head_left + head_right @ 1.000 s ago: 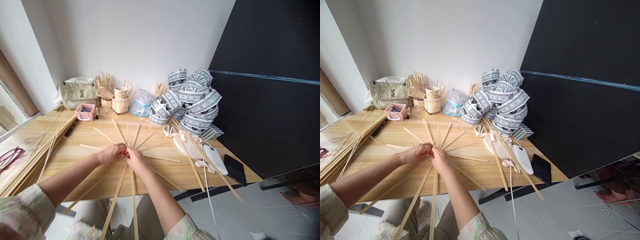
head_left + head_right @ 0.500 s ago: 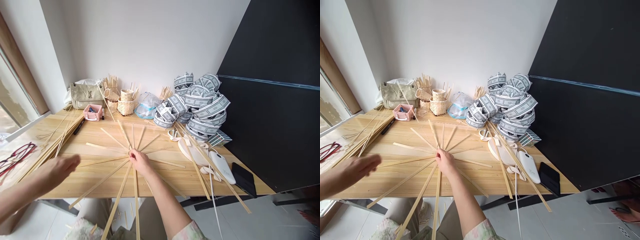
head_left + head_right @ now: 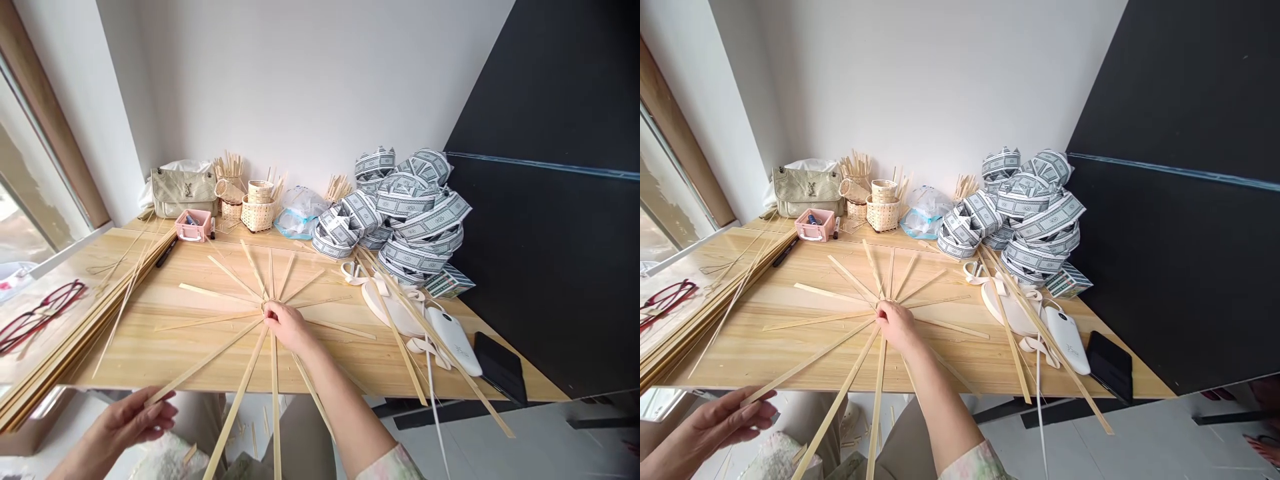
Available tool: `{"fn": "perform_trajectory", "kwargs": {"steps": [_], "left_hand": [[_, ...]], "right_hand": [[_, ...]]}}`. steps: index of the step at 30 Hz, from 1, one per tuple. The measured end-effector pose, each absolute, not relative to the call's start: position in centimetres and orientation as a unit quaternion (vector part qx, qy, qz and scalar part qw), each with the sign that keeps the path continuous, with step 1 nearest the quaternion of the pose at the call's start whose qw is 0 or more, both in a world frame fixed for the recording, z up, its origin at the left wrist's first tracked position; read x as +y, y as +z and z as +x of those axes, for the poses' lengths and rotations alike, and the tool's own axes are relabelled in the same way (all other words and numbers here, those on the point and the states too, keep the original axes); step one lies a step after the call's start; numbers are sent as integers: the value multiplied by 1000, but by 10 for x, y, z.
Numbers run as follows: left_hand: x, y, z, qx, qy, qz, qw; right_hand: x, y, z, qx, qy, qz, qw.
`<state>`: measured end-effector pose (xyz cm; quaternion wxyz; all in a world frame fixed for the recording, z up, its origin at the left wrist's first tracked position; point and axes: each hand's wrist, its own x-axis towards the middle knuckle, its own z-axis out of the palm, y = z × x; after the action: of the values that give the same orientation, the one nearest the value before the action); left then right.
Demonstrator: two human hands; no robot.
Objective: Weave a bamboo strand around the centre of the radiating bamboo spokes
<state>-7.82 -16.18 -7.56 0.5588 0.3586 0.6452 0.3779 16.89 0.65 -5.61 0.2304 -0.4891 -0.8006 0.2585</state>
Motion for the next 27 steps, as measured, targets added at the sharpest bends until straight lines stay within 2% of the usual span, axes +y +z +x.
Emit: {"fn": "perform_trajectory", "kwargs": {"steps": [6,10,21,24,27], "left_hand": [[-151,-38,-58,601,457,369,542],[-130,-31,-37,541,500,379,560],[-71,-26,-36,475,422,545,548],[-71,-28,-33,444,447,514,581],[-71,-30,-26,430,486,404,645]], "right_hand": [[7,-54,170,-813,258,-474,219],[8,-55,171,-821,264,-457,219],[11,-60,177,-822,303,-422,232],[11,-59,178,-822,310,-420,225],[11,-59,180,-827,313,-412,220]]}}
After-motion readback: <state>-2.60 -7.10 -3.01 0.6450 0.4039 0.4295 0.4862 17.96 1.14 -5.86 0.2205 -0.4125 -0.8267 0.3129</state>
